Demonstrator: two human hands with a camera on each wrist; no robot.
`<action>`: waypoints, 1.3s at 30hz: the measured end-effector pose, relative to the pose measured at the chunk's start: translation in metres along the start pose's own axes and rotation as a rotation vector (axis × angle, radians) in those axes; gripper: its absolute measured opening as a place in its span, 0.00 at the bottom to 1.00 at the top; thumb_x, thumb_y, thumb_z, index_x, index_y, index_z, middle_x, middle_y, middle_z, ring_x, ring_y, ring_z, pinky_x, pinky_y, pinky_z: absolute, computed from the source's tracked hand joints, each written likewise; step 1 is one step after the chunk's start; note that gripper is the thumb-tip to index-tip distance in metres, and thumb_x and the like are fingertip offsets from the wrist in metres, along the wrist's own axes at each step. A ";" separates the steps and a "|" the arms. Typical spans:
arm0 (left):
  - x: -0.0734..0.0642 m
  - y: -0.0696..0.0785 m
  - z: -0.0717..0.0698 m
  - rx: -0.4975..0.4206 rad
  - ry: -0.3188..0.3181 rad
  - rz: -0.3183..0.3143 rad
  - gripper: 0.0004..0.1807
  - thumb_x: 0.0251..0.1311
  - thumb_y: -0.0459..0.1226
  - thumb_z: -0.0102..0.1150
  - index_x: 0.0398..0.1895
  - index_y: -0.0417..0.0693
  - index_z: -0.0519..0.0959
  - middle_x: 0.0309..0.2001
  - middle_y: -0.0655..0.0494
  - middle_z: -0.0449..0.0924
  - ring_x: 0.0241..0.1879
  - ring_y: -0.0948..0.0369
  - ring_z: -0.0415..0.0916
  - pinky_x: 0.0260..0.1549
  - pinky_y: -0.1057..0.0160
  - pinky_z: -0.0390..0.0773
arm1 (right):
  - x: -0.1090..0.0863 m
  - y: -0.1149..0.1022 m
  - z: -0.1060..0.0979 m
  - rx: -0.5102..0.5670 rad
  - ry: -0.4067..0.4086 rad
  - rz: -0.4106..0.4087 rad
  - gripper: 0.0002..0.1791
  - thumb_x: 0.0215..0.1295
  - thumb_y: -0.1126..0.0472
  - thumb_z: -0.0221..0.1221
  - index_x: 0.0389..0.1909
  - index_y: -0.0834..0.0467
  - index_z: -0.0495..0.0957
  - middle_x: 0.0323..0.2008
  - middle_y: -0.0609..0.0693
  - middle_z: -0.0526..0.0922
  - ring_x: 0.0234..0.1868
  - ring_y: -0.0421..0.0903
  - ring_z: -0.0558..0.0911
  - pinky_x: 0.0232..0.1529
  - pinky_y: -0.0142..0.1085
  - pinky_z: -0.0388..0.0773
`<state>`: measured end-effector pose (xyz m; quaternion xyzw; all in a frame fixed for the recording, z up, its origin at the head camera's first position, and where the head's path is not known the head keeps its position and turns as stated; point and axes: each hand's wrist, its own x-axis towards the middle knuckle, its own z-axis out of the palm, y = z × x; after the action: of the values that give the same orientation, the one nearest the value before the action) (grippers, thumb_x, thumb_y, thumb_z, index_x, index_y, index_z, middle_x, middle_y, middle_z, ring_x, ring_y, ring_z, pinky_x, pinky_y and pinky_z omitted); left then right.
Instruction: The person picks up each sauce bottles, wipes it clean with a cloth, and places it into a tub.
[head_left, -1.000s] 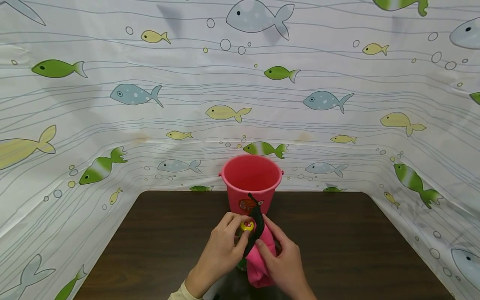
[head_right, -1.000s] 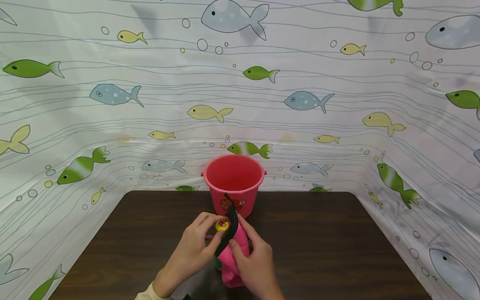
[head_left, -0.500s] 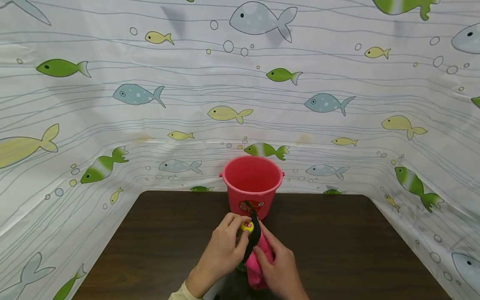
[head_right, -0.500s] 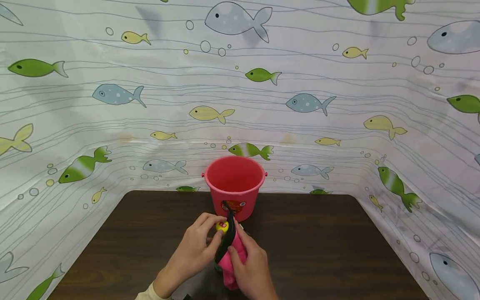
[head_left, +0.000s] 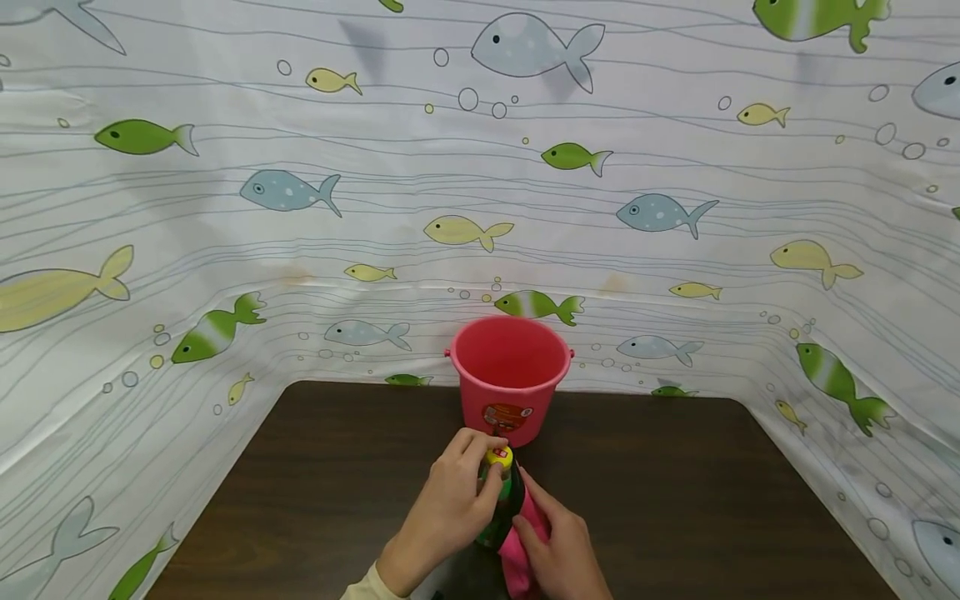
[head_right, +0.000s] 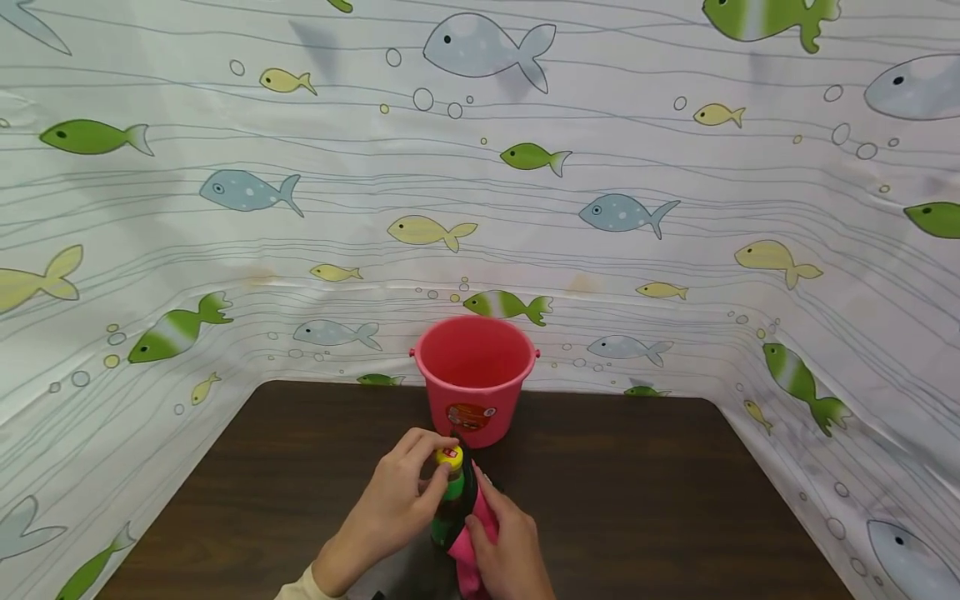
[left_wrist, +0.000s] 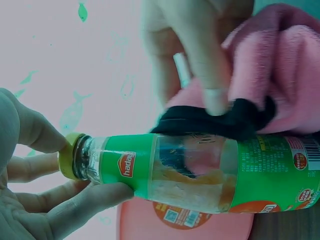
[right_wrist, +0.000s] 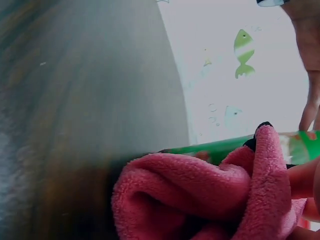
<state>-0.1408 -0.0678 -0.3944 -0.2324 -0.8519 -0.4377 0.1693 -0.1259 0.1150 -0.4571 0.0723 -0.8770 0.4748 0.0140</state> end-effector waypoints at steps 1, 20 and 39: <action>0.000 0.000 0.000 -0.002 0.001 0.002 0.13 0.66 0.30 0.64 0.53 0.39 0.83 0.51 0.48 0.80 0.44 0.58 0.82 0.37 0.71 0.85 | 0.000 0.003 0.000 0.005 -0.014 0.006 0.33 0.73 0.55 0.66 0.77 0.48 0.71 0.64 0.58 0.85 0.52 0.46 0.87 0.47 0.41 0.88; 0.001 0.000 -0.001 -0.016 -0.007 -0.015 0.13 0.65 0.30 0.65 0.52 0.42 0.83 0.50 0.50 0.80 0.43 0.60 0.80 0.36 0.66 0.87 | 0.012 0.033 0.008 -0.060 -0.089 -0.003 0.32 0.72 0.56 0.66 0.76 0.49 0.73 0.61 0.60 0.87 0.58 0.57 0.87 0.51 0.53 0.87; 0.001 -0.001 0.001 -0.012 0.009 -0.010 0.13 0.65 0.28 0.63 0.52 0.43 0.83 0.50 0.51 0.80 0.40 0.64 0.78 0.31 0.71 0.81 | 0.003 -0.007 -0.004 0.238 0.135 -0.018 0.28 0.69 0.63 0.68 0.70 0.51 0.79 0.60 0.59 0.87 0.46 0.39 0.90 0.40 0.27 0.86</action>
<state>-0.1421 -0.0668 -0.3948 -0.2271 -0.8498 -0.4446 0.1693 -0.1277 0.1142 -0.4488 0.0495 -0.8109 0.5791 0.0684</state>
